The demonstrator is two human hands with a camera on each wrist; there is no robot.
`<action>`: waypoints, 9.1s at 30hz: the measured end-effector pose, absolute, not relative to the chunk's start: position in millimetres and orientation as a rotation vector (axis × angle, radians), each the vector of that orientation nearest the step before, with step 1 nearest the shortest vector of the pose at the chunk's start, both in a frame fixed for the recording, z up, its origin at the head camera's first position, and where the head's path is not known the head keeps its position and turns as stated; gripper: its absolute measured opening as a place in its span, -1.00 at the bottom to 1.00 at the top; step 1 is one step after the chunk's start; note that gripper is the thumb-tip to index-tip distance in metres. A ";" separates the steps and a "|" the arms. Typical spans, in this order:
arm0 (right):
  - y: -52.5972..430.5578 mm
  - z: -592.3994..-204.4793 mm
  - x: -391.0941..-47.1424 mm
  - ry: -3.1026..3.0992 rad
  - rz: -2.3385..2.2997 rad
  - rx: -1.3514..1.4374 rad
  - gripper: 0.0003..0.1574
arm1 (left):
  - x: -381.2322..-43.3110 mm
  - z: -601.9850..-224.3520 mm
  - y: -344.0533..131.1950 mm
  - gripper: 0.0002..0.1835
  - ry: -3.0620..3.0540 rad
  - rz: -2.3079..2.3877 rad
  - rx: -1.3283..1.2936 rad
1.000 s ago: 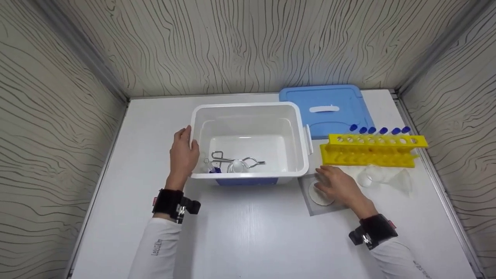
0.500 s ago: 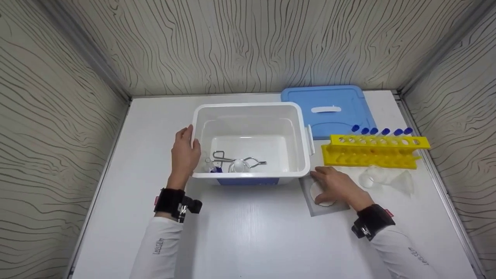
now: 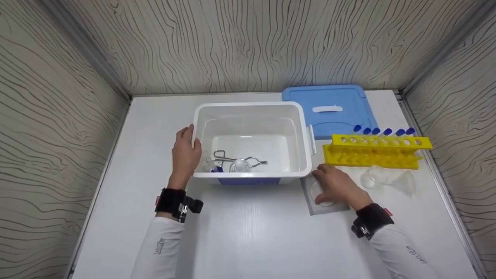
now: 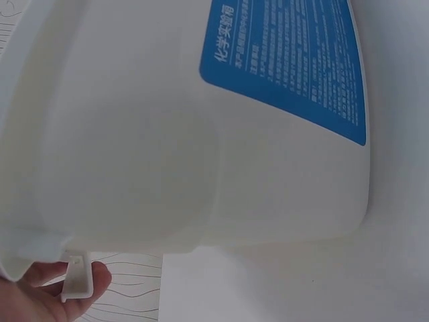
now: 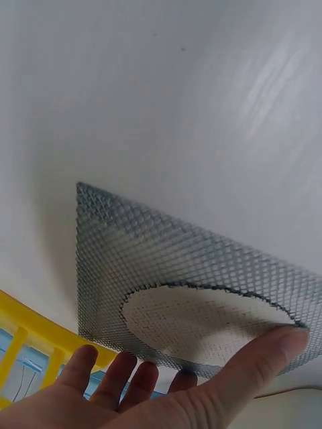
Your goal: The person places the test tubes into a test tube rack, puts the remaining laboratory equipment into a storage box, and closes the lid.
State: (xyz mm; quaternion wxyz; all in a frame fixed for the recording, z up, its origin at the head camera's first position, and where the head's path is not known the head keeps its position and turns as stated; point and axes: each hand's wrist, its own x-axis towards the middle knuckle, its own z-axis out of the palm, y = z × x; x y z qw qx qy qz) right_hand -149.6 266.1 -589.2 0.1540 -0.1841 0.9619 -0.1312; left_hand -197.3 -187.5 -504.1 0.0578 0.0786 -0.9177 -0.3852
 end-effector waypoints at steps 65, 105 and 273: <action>255.3 -408.3 -175.4 3.363 -1.166 -0.023 -0.67 | -197.4 -505.3 -186.4 -0.42 -2.783 -1.178 0.250; 134.2 -384.1 -247.6 2.957 -0.758 -0.542 -0.70 | -196.1 -502.0 -179.2 -0.43 -2.769 -1.179 0.236; 331.2 -475.9 -131.8 2.795 -0.315 -0.209 -0.15 | -198.9 -504.6 -191.7 -0.42 -2.764 -1.215 0.275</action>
